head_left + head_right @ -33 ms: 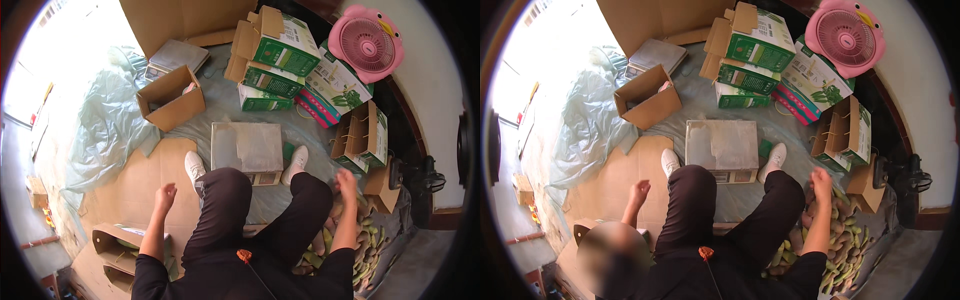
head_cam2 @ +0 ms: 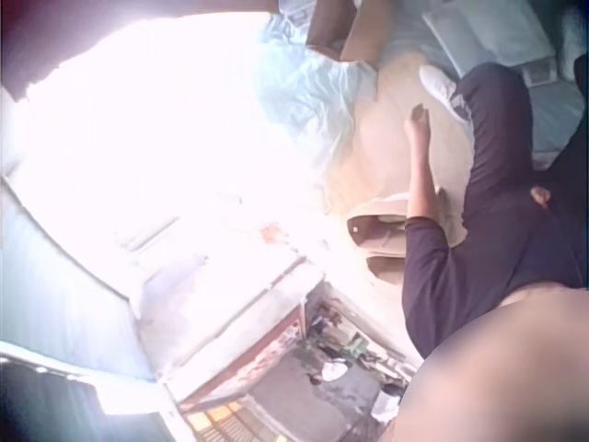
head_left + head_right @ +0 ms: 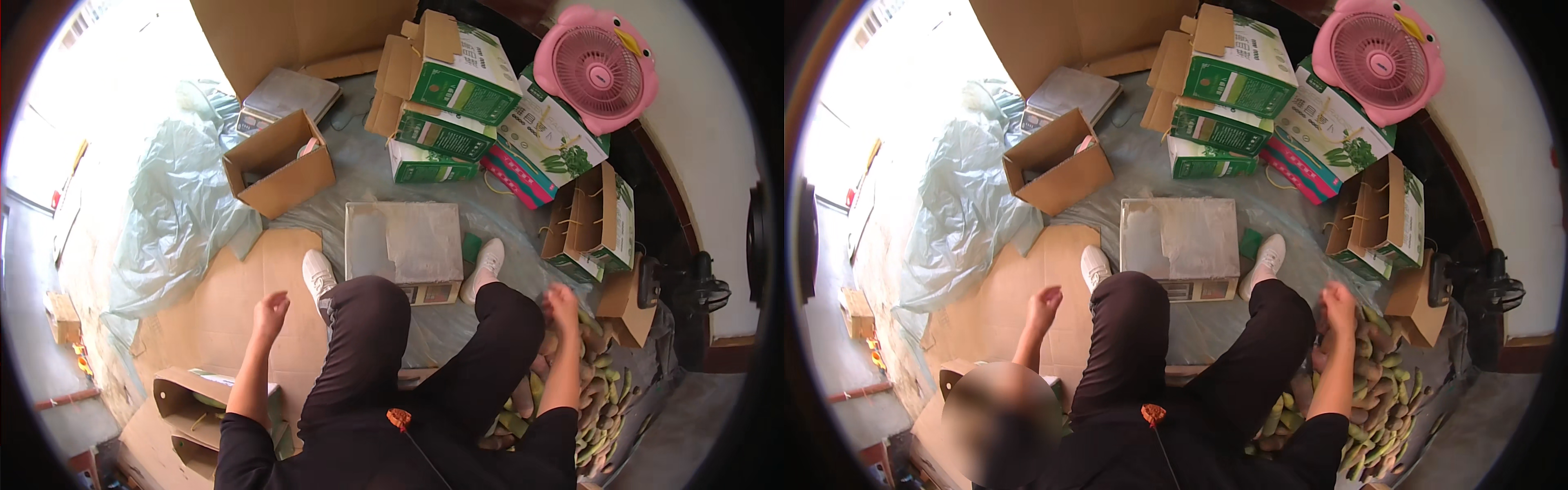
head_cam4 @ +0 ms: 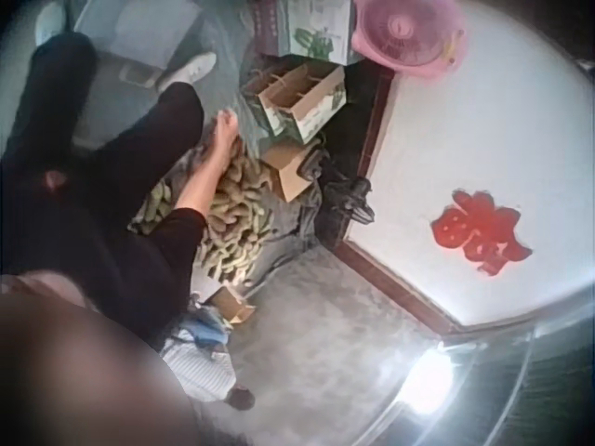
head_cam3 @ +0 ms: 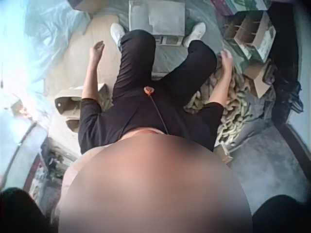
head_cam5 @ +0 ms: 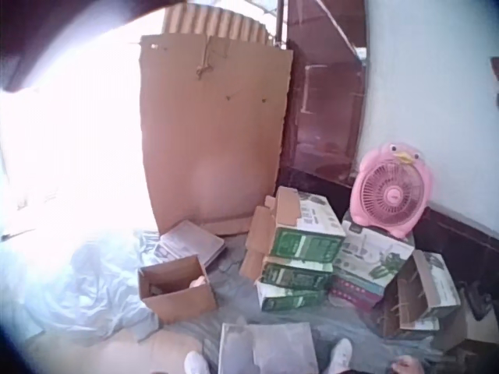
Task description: The recorder is sorting and packing radishes into cardboard boxes in a factory setting.
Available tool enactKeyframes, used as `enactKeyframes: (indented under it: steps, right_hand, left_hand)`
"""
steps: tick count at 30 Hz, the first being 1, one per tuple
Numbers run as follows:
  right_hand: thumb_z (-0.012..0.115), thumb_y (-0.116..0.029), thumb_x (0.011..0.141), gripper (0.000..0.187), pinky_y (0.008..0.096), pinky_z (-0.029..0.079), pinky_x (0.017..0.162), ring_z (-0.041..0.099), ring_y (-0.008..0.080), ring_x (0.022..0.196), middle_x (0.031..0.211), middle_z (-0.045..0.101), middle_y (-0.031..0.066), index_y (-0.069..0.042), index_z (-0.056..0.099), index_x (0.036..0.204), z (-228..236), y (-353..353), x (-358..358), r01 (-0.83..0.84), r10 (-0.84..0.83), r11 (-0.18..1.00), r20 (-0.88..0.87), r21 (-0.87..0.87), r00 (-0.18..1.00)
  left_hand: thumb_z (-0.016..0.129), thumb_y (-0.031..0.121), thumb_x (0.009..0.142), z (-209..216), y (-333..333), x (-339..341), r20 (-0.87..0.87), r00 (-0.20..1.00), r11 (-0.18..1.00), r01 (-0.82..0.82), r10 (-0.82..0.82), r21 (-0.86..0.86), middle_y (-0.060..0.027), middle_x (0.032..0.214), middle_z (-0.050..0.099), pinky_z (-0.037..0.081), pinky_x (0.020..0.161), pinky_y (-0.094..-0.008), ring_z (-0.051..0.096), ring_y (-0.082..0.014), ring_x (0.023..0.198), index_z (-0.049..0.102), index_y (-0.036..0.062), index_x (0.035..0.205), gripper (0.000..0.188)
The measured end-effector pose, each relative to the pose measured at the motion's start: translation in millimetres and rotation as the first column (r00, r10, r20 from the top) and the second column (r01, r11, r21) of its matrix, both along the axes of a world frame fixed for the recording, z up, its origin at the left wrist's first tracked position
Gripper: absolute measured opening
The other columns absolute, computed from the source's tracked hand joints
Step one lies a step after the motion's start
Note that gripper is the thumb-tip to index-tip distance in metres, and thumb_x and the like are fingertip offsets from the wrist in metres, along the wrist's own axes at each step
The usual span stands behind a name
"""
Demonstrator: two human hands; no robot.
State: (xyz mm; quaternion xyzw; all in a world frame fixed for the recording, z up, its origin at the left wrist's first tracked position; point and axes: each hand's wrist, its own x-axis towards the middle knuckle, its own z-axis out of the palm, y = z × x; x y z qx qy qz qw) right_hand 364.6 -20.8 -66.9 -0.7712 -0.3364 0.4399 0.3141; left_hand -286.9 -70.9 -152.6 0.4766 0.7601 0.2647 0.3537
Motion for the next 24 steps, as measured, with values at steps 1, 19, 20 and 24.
enactKeyframes:
  steps: [1,19,20,24]
  right_hand:
    - [0.057,-0.012,0.086,0.024,0.0237,0.045,0.061,0.057,0.0114,0.070,0.087,0.064,0.0039,-0.004,0.059,0.109,-19.6,-11.8,-1.6,-0.069,0.065,0.997,0.076,0.043,0.995]
    - [0.055,-0.017,0.085,0.033,0.0341,0.050,0.076,0.064,0.0242,0.087,0.096,0.067,0.0116,-0.002,0.058,0.115,-199.0,-93.7,58.1,-0.053,0.060,0.989,-0.046,0.137,0.997]
    - [0.055,-0.017,0.085,0.033,0.0341,0.050,0.076,0.064,0.0243,0.087,0.097,0.067,0.0116,-0.002,0.058,0.115,-202.7,-93.5,60.8,-0.045,0.052,0.989,-0.046,0.139,0.998]
    - [0.054,-0.017,0.086,0.033,0.0345,0.050,0.076,0.064,0.0247,0.088,0.098,0.066,0.0118,-0.002,0.058,0.115,-217.4,-96.0,70.0,-0.014,0.020,0.990,-0.045,0.143,0.999]
  left_hand:
    - [0.066,0.015,0.083,8.2,20.2,-0.3,0.076,0.997,0.997,-0.019,0.013,0.073,-0.0140,0.098,0.068,0.049,0.081,-0.0301,0.065,-0.0201,0.091,0.063,0.0026,0.110,0.031]
    - [0.057,0.050,0.086,171.5,398.2,201.2,0.534,0.832,0.986,0.086,-0.149,0.142,-0.0109,0.137,0.042,0.032,0.099,-0.0479,0.034,-0.0281,0.129,0.031,0.0084,0.140,0.073]
    - [0.057,0.052,0.085,172.6,412.7,210.8,0.513,0.847,0.986,0.071,-0.138,0.149,-0.0112,0.139,0.040,0.032,0.100,-0.0487,0.033,-0.0283,0.130,0.030,0.0083,0.141,0.076]
    - [0.058,0.057,0.082,169.2,460.5,242.8,0.523,0.844,0.987,0.038,-0.116,0.158,-0.0124,0.146,0.028,0.026,0.103,-0.0533,0.022,-0.0299,0.136,0.021,0.0089,0.144,0.087]
